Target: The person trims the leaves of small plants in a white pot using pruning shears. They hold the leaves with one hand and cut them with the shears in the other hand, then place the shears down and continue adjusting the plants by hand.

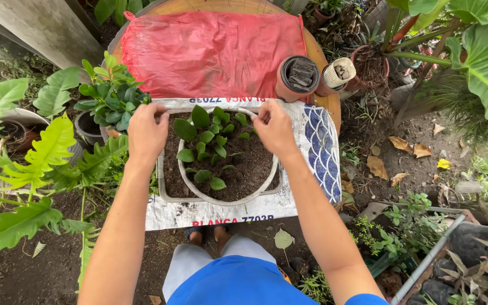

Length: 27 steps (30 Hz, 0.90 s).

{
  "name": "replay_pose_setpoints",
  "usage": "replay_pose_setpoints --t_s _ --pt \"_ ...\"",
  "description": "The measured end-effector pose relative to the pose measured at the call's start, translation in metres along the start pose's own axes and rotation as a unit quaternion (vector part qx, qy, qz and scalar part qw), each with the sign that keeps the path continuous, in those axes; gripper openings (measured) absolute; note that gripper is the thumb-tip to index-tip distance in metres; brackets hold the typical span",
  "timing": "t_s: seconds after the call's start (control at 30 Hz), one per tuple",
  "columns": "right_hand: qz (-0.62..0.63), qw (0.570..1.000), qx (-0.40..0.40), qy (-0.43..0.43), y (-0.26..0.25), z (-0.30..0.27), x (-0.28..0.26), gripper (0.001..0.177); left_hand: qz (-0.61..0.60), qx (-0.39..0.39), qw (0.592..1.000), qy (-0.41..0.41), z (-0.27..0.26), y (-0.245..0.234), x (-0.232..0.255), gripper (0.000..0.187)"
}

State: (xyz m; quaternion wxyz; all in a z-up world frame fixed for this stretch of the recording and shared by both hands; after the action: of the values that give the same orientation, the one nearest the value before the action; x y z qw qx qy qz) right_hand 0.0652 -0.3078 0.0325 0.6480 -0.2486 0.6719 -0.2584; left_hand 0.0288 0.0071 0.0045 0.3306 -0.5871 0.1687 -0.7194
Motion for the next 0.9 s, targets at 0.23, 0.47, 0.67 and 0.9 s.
replay_pose_setpoints --t_s 0.23,0.47,0.67,0.9 --pt "0.124 0.958 -0.152 -0.208 0.024 -0.049 -0.088 0.036 0.02 -0.061 0.998 -0.015 -0.006 0.047 -0.068 0.016" --pt "0.072 0.961 -0.189 -0.188 0.07 -0.06 -0.095 0.015 0.016 -0.162 0.981 0.104 -0.003 0.103 -0.093 0.04" --pt "0.06 0.964 -0.186 -0.182 0.082 -0.065 -0.1 0.012 0.018 -0.268 0.963 0.011 0.001 0.086 -0.059 0.035" --pt "0.054 0.971 -0.166 -0.161 0.08 -0.067 -0.106 0.013 0.007 -0.243 0.969 0.048 0.0 0.104 -0.069 0.035"
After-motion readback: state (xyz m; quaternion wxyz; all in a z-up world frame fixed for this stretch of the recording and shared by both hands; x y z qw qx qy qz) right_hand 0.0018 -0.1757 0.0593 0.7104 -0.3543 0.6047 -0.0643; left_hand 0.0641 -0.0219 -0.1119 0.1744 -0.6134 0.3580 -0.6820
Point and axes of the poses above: each hand's wrist, its own z-axis towards the middle knuckle, its own y-axis out of the palm, x = y × z, the point moved 3 cm from there along z, towards the middle knuckle, and after that the axes turned 8 degrees about y, right-handed, at the moved point
